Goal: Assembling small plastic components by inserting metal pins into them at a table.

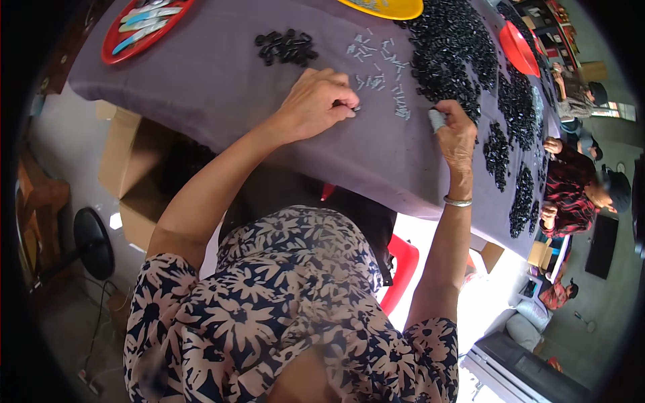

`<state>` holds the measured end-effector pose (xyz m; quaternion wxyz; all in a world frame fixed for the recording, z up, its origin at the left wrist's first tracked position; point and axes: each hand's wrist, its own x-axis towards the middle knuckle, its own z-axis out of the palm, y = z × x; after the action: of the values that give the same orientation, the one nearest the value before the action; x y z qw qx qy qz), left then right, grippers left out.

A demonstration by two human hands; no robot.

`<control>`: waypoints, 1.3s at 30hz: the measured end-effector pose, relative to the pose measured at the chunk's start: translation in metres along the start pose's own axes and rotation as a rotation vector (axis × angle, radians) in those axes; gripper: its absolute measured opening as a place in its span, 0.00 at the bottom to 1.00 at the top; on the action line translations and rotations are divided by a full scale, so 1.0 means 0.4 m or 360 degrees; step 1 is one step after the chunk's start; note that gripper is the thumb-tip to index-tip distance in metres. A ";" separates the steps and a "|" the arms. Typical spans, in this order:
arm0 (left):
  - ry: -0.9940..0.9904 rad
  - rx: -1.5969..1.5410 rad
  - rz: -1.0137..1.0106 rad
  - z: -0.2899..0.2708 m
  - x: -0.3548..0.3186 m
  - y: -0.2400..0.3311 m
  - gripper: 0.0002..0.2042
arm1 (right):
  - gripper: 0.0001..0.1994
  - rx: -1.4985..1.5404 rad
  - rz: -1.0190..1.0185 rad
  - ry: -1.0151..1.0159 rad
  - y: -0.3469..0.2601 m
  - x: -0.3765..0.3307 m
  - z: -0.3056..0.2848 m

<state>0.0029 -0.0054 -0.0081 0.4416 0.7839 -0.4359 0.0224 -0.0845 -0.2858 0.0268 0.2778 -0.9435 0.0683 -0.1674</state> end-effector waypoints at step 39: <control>0.0040 0.0010 0.0035 0.009 -0.015 -0.011 0.05 | 0.12 0.0312 -0.0577 -0.0196 -0.246 -0.034 0.128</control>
<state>0.0012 -0.0031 -0.0157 0.4444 0.7800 -0.4388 0.0385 -0.0754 -0.1747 0.0365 0.3372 -0.9172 -0.1362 -0.1626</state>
